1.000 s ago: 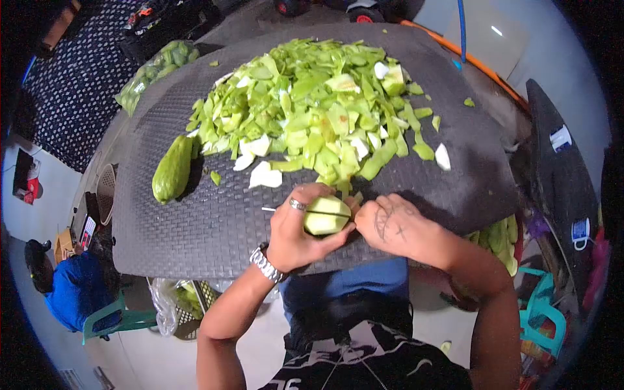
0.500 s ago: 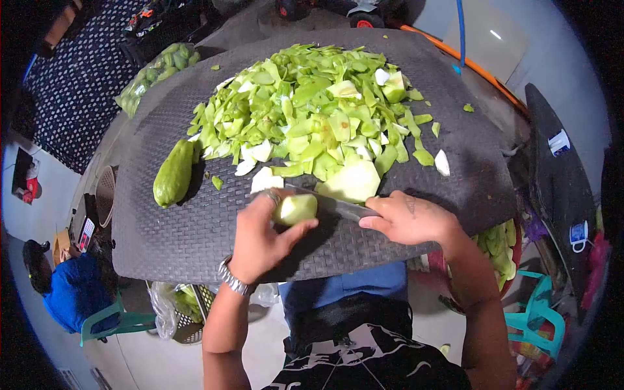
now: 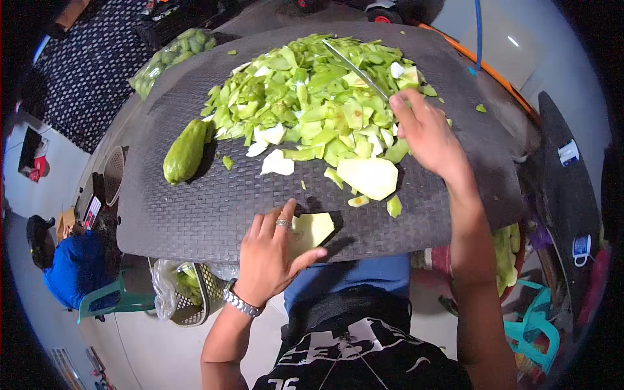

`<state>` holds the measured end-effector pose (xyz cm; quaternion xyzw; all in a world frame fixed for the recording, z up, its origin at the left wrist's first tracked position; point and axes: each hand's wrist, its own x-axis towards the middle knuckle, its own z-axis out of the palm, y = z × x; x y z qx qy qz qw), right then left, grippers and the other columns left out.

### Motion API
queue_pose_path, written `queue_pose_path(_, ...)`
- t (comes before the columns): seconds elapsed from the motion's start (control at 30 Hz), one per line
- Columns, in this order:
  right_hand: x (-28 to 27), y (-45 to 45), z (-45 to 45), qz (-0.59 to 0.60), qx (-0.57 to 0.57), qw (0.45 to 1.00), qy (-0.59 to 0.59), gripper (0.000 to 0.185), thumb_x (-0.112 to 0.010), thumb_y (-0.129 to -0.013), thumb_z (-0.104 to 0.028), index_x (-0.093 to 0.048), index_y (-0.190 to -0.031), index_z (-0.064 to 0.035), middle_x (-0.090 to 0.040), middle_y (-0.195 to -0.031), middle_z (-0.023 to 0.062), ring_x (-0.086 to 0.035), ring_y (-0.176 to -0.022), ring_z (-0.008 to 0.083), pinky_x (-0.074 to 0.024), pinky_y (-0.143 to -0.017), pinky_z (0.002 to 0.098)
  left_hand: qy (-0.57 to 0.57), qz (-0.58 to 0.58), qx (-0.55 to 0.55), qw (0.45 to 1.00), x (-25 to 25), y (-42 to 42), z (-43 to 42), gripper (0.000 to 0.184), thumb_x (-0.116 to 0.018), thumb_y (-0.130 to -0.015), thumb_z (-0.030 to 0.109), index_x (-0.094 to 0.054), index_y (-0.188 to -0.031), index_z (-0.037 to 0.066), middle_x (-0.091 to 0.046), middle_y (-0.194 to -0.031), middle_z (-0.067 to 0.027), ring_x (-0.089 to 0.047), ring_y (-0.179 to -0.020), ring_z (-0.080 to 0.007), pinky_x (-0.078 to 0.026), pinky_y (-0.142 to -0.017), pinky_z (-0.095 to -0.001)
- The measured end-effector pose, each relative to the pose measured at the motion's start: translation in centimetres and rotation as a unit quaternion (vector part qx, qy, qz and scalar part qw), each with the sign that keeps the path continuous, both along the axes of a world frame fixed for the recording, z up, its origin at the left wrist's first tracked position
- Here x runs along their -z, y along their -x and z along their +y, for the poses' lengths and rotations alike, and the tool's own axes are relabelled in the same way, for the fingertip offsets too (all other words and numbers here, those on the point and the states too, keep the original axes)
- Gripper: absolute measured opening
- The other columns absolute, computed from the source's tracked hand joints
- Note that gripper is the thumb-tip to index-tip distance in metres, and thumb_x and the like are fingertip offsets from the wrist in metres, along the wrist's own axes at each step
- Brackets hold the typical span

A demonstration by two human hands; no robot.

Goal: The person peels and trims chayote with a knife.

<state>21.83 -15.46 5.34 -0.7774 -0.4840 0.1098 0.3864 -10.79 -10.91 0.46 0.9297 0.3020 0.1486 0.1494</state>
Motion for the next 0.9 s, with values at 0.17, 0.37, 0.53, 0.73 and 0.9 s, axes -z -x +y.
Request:
queue_pose_path(0.17,0.6,-1.4,4.2,0.020,0.073,0.997,0.025,0.046,-0.066,-0.098,-0.038,-0.061,-0.121,0.0016,-0.073,-0.100,0.0278,-0.070,-0.100,0.0460,-0.0530,-0.092,0.0504,0.076,-0.006,-0.020,0.997,-0.2,-0.3,0.3,0.071,-0.088,-0.074,0.051,-0.064,-0.121,0.004,-0.068,-0.112,-0.0201,-0.069,-0.091,-0.0397,-0.056,-0.077,-0.0473)
queue_pose_path(0.37,3.4,-2.1,5.8,0.041,0.111,0.993,0.020,0.051,-0.066,-0.099,-0.046,-0.060,-0.116,0.0018,-0.069,-0.094,0.0231,-0.066,-0.087,0.0360,-0.0506,-0.079,0.0447,0.185,0.079,0.015,0.979,-1.0,-1.6,1.4,0.057,-0.095,-0.069,0.033,-0.069,-0.109,0.003,-0.073,-0.086,-0.0186,-0.074,-0.082,-0.0361,-0.058,-0.075,-0.0420)
queue_pose_path(0.53,1.7,-1.7,4.2,0.310,-0.009,0.949,0.057,0.053,-0.065,-0.100,-0.053,-0.060,-0.112,-0.0012,-0.064,-0.076,0.0114,-0.062,-0.054,0.0188,-0.0489,-0.050,0.0346,0.505,-0.139,-0.001,0.852,-0.7,-2.0,3.8,0.047,-0.092,-0.076,0.021,-0.068,-0.112,0.002,-0.075,-0.093,-0.0109,-0.075,-0.085,-0.0226,-0.059,-0.078,-0.0353)
queue_pose_path(0.73,2.0,-1.1,3.0,0.355,-0.105,0.929,-0.007,0.034,-0.056,-0.108,-0.038,-0.058,-0.115,-0.0045,-0.058,-0.073,0.0031,-0.047,-0.044,0.0074,-0.0391,-0.042,0.0259,0.801,-0.478,0.111,0.343,1.6,-5.5,5.6,0.056,-0.062,-0.100,0.032,-0.046,-0.145,0.006,-0.055,-0.138,-0.0314,-0.061,-0.121,-0.0491,-0.052,-0.098,-0.0694)
queue_pose_path(0.9,1.2,1.2,1.0,0.298,-0.108,0.949,-0.014,0.027,-0.055,-0.109,-0.027,-0.059,-0.122,-0.0047,-0.059,-0.074,0.0024,-0.050,-0.048,0.0074,-0.0416,-0.046,0.0245,0.790,-0.533,0.040,0.301,1.2,-8.6,5.7,0.053,-0.056,-0.103,0.049,-0.058,-0.127,0.001,-0.066,-0.118,-0.0256,-0.065,-0.111,-0.0439,-0.056,-0.095,-0.0548)
